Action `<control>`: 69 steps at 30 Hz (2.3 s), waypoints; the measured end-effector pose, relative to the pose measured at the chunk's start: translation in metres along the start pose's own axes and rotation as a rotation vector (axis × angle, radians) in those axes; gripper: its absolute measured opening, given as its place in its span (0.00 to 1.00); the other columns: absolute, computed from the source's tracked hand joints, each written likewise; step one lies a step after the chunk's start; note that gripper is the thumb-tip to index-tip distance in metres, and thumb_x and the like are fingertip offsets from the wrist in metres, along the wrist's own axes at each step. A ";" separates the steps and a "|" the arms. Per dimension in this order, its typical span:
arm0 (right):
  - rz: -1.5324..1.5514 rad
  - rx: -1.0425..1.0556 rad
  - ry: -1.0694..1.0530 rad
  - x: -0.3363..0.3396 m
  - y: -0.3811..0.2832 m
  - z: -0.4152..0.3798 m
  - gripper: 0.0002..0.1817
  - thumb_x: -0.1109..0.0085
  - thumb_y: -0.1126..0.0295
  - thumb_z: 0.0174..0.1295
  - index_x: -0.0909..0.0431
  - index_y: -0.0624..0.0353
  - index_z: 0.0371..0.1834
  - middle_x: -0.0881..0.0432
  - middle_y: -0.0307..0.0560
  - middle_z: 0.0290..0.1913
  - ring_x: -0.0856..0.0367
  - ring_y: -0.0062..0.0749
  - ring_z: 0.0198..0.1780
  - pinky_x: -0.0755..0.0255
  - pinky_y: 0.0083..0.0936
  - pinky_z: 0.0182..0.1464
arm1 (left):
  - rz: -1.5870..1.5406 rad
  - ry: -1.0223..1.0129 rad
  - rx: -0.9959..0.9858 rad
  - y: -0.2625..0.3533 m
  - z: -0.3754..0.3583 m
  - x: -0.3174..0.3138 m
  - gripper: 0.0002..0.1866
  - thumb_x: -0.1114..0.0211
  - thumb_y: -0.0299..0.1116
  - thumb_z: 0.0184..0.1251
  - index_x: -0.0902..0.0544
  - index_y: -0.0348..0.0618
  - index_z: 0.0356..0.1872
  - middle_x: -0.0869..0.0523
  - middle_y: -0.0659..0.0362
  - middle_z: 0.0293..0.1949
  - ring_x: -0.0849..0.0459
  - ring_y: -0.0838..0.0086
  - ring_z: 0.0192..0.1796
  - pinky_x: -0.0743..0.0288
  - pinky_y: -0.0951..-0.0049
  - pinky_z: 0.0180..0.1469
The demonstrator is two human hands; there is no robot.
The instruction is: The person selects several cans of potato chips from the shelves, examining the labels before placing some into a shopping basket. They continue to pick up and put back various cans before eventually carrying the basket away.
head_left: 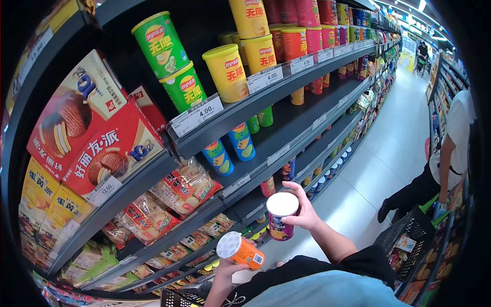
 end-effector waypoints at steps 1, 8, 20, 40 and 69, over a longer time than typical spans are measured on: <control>-0.019 0.003 0.001 0.000 0.003 0.000 0.48 0.29 0.67 0.38 0.48 0.56 0.64 0.31 0.50 0.53 0.33 0.34 0.58 0.41 0.31 0.61 | -0.006 -0.050 0.002 -0.003 0.008 -0.001 0.42 0.24 0.27 0.37 0.36 0.39 0.59 0.29 0.48 0.56 0.26 0.60 0.58 0.31 0.58 0.59; -0.068 -0.096 0.205 -0.006 0.019 -0.008 0.49 0.27 0.66 0.37 0.48 0.60 0.64 0.32 0.51 0.53 0.31 0.34 0.57 0.38 0.30 0.60 | 0.080 -0.273 -0.044 -0.001 0.062 -0.015 0.39 0.22 0.36 0.35 0.27 0.38 0.54 0.40 0.41 0.64 0.40 0.59 0.68 0.37 0.61 0.62; -0.272 -0.234 0.572 0.050 0.012 -0.054 0.51 0.26 0.63 0.40 0.49 0.66 0.65 0.28 0.53 0.52 0.28 0.34 0.55 0.34 0.30 0.58 | -0.179 -0.631 0.281 -0.076 0.123 -0.046 0.57 0.22 0.26 0.33 0.50 0.41 0.68 0.29 0.53 0.59 0.24 0.60 0.56 0.31 0.59 0.58; -0.026 -0.047 0.604 0.380 -0.072 -0.074 0.39 0.26 0.72 0.37 0.37 0.65 0.56 0.25 0.49 0.51 0.26 0.32 0.52 0.34 0.30 0.57 | -0.065 -0.590 0.044 -0.168 0.299 -0.265 0.45 0.22 0.32 0.35 0.35 0.42 0.60 0.46 0.41 0.66 0.39 0.57 0.67 0.34 0.55 0.60; -0.429 0.965 0.159 0.481 -0.320 0.386 0.27 0.31 0.70 0.46 0.31 0.66 0.49 0.22 0.48 0.43 0.24 0.27 0.45 0.29 0.25 0.49 | -0.003 -0.177 0.122 -0.211 0.481 -0.263 0.39 0.23 0.27 0.37 0.31 0.41 0.56 0.23 0.56 0.50 0.25 0.68 0.55 0.32 0.64 0.59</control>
Point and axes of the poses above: each hand's wrist, its own z-axis towards the middle knuckle, its own x-axis out of the back of the hand, y = z × x, the point moved 2 cm from there along z, towards the middle knuckle
